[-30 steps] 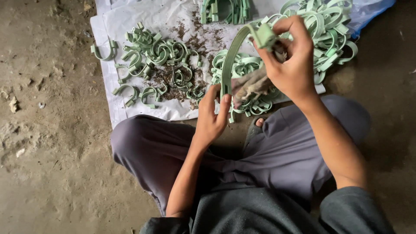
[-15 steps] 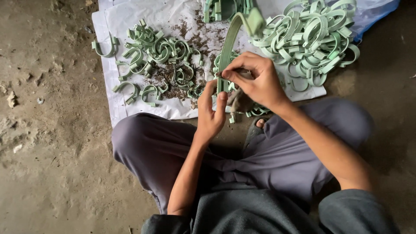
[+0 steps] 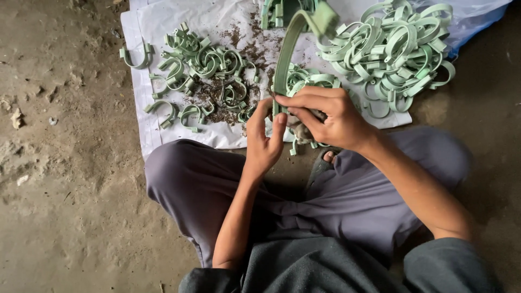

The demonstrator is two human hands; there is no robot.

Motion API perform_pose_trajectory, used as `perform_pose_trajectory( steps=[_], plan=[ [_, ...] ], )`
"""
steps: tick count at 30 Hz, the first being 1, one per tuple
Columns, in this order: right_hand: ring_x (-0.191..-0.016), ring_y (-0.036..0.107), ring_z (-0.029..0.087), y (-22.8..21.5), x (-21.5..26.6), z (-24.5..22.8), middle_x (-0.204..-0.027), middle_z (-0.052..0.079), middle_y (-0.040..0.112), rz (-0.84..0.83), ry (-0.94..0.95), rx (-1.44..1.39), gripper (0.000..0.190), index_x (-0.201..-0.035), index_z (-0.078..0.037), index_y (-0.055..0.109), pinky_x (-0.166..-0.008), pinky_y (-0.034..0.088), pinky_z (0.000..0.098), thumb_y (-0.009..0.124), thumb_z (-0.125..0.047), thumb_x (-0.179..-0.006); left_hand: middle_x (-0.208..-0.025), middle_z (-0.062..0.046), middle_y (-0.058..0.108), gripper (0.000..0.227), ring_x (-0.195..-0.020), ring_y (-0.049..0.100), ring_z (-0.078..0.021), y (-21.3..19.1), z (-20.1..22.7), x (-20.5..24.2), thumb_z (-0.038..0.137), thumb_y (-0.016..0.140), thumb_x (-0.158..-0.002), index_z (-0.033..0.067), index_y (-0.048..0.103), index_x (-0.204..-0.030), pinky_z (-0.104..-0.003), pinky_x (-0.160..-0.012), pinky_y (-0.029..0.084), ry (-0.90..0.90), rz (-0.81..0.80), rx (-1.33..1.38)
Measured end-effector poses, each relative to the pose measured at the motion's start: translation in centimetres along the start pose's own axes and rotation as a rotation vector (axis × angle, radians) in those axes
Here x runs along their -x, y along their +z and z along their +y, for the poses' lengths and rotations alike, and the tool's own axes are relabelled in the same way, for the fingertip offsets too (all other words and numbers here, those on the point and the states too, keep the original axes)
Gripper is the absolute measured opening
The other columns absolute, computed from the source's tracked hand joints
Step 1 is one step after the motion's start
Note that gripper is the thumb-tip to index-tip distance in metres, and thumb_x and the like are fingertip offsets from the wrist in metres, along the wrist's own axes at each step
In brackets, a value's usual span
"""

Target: Cleaning green plastic U-shaped parts by wiping them with a cloth and organizing them into piles on a sheet.

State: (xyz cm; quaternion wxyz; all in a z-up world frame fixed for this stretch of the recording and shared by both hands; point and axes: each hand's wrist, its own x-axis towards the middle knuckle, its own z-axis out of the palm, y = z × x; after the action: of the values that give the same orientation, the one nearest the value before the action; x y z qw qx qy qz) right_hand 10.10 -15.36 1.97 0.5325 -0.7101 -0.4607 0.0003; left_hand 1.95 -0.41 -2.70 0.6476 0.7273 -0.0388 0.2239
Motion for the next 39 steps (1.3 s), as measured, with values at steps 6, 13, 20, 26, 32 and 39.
perform_pose_trajectory(
  steps=[6, 13, 20, 26, 32, 39],
  plan=[
    [-0.073, 0.068, 0.030, -0.1, 0.6, 0.8, -0.092, 0.019, 0.070, -0.095, -0.157, 0.074, 0.020, -0.116, 0.009, 0.070, -0.068, 0.057, 0.0375, 0.057, 0.009, -0.100, -0.084, -0.012, 0.059, 0.033, -0.077, 0.057, -0.0208, -0.7, -0.5, 0.5, 0.033, 0.048, -0.108, 0.0030, 0.060, -0.115, -0.040, -0.075, 0.050, 0.043, -0.017, 0.033],
    [-0.077, 0.065, 0.032, -0.2, 1.5, 6.2, -0.097, 0.015, 0.064, -0.031, -0.317, 0.449, 0.028, -0.128, 0.004, 0.069, -0.068, 0.057, 0.0405, 0.055, 0.007, -0.104, -0.087, -0.009, 0.062, 0.035, -0.076, 0.060, -0.0190, -0.5, -0.3, 1.4, 0.035, 0.048, -0.107, 0.0040, 0.063, -0.114, -0.038, -0.075, 0.052, 0.038, -0.050, 0.095],
    [-0.061, 0.050, 0.017, -2.5, -0.9, 5.1, -0.078, 0.009, 0.057, -0.065, -0.172, 0.677, 0.021, -0.119, 0.013, 0.067, -0.050, 0.044, 0.0251, 0.060, 0.021, -0.101, -0.091, -0.006, 0.059, 0.045, -0.080, 0.055, -0.0189, -0.3, 2.3, 1.0, 0.044, 0.041, -0.108, 0.0020, 0.059, -0.108, -0.033, -0.073, 0.040, -0.010, -0.091, -0.049],
    [-0.075, 0.070, 0.029, 0.7, 0.9, 2.7, -0.085, 0.013, 0.070, -0.009, 0.055, 0.040, 0.014, -0.111, 0.003, 0.072, -0.069, 0.054, 0.0374, 0.062, 0.001, -0.101, -0.084, -0.010, 0.063, 0.033, -0.075, 0.058, -0.0176, -0.7, -1.9, 1.7, 0.031, 0.050, -0.106, 0.0030, 0.065, -0.112, -0.038, -0.072, 0.051, 0.008, -0.003, 0.075],
    [-0.076, 0.068, 0.031, 1.4, 2.1, 5.0, -0.091, 0.012, 0.070, 0.000, -0.088, 0.180, 0.013, -0.107, 0.001, 0.072, -0.069, 0.055, 0.0384, 0.060, 0.000, -0.103, -0.081, -0.010, 0.061, 0.032, -0.074, 0.057, -0.0189, -1.0, -1.0, 1.8, 0.030, 0.048, -0.107, 0.0023, 0.064, -0.110, -0.039, -0.071, 0.050, 0.006, -0.004, 0.066],
    [-0.059, 0.053, 0.016, -2.0, -0.2, 9.8, -0.077, 0.002, 0.053, 0.124, -0.557, 1.240, 0.019, -0.115, -0.005, 0.076, -0.052, 0.047, 0.0246, 0.065, -0.001, -0.100, -0.081, -0.016, 0.061, 0.028, -0.069, 0.060, -0.0300, -1.6, 1.1, 2.2, 0.028, 0.059, -0.102, 0.0009, 0.063, -0.109, -0.043, -0.071, 0.051, 0.042, -0.024, -0.045]
  ],
)
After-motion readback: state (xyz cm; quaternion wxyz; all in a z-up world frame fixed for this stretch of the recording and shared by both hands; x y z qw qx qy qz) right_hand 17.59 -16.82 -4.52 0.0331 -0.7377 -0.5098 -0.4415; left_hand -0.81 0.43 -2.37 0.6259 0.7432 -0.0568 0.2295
